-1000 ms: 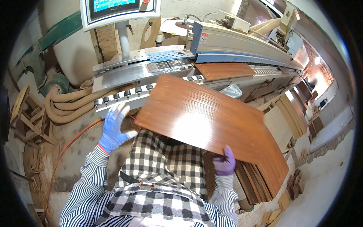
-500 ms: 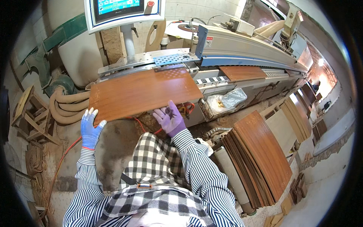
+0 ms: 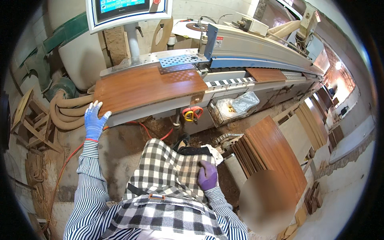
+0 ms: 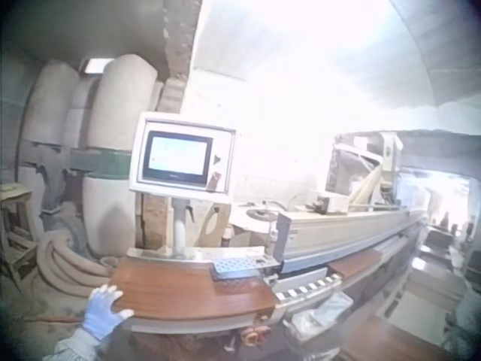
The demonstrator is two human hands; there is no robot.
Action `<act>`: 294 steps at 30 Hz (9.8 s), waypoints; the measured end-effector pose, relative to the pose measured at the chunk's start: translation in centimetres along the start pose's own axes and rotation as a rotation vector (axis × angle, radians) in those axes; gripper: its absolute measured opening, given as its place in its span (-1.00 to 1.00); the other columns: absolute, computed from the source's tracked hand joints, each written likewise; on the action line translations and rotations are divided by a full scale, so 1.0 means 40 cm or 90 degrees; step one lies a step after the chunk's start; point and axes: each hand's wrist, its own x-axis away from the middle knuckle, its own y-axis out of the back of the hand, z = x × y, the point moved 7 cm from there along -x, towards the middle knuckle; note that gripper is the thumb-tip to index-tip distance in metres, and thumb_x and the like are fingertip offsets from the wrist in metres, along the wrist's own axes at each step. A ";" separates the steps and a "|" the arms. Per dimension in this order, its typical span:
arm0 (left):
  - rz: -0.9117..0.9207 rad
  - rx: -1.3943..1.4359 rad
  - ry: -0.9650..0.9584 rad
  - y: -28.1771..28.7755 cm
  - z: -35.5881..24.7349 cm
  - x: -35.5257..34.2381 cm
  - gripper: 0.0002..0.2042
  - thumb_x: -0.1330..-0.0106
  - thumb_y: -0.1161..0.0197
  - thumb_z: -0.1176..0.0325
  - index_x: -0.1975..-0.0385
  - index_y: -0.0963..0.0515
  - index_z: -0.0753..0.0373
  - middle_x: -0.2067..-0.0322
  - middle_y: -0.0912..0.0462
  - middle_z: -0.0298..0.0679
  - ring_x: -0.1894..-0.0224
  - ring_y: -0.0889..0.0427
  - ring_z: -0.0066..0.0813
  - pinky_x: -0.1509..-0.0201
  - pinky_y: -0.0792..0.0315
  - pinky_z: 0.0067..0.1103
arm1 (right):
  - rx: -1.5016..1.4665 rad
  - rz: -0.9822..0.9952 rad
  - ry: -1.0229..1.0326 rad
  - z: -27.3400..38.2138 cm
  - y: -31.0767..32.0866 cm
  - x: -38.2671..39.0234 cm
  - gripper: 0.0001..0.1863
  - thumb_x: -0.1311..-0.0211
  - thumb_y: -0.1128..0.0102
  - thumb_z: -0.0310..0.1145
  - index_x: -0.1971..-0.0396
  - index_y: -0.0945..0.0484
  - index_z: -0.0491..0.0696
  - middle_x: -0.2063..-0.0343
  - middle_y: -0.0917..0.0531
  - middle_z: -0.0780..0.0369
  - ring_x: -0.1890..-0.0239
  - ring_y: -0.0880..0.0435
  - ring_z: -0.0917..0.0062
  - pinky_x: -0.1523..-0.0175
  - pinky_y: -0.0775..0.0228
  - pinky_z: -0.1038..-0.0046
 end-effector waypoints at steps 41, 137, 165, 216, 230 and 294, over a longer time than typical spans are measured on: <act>0.012 0.157 0.024 0.014 0.098 0.036 -0.50 -0.25 -0.31 0.23 -0.18 -0.43 0.19 -0.23 -0.41 -0.10 -0.32 -0.29 -0.12 -0.40 -0.15 -0.36 | 0.022 0.056 0.003 0.050 -0.003 -0.029 -0.70 -0.17 -0.09 -0.36 0.12 -0.57 -0.13 0.19 -0.65 0.01 0.09 -0.60 0.10 -0.10 -0.37 0.18; -0.024 0.041 -0.071 0.023 -0.043 0.032 -0.38 -0.06 -0.42 -0.01 -0.05 -0.53 0.29 -0.14 -0.50 -0.02 -0.28 -0.33 -0.04 -0.36 -0.19 -0.27 | -1.105 0.215 -0.364 0.192 -0.134 -0.403 -0.64 -0.41 -0.01 -0.23 -0.07 -0.44 -0.12 -0.01 -0.59 0.07 0.01 -0.62 0.32 -0.10 -0.48 0.36; -0.028 0.116 0.007 0.005 0.062 0.039 -0.50 -0.25 -0.31 0.17 -0.17 -0.45 0.21 -0.22 -0.41 -0.04 -0.34 -0.26 -0.06 -0.39 -0.15 -0.33 | 0.039 0.066 -0.056 0.017 -0.008 -0.040 -0.64 -0.24 -0.02 -0.33 0.00 -0.50 -0.14 0.04 -0.59 -0.03 -0.01 -0.55 0.07 -0.18 -0.33 0.17; -0.004 0.031 -0.042 -0.044 -0.153 -0.038 -0.28 -0.05 -0.37 -0.15 -0.16 -0.46 0.16 -0.09 -0.52 -0.01 -0.30 -0.29 -0.12 -0.44 0.06 -0.23 | 0.045 -0.182 -0.036 0.022 0.236 -0.066 -0.71 -0.18 -0.08 -0.47 0.10 -0.57 -0.20 0.15 -0.64 0.01 0.08 -0.61 0.16 -0.11 -0.41 0.24; -0.026 -0.016 -0.174 -0.129 -0.281 -0.060 -0.36 -0.19 -0.24 -0.15 -0.16 -0.44 0.17 0.41 -0.63 -0.23 0.22 -0.58 -0.31 -0.23 -0.21 -0.29 | 0.675 -0.200 -0.277 -0.162 0.604 0.062 -0.32 -0.11 -0.27 -0.09 -0.18 -0.36 -0.14 -0.13 -0.47 -0.02 -0.20 -0.40 0.16 -0.32 -0.09 0.04; -0.026 -0.011 -0.013 0.007 -0.032 0.015 -0.33 -0.11 -0.34 -0.12 -0.10 -0.50 0.27 -0.21 -0.43 -0.06 -0.32 -0.28 -0.13 -0.44 0.00 -0.29 | -1.174 0.200 -0.404 0.185 -0.081 -0.343 -0.66 -0.42 0.00 -0.23 -0.02 -0.46 -0.15 0.13 -0.63 0.08 0.27 -0.60 0.43 0.18 -0.47 0.48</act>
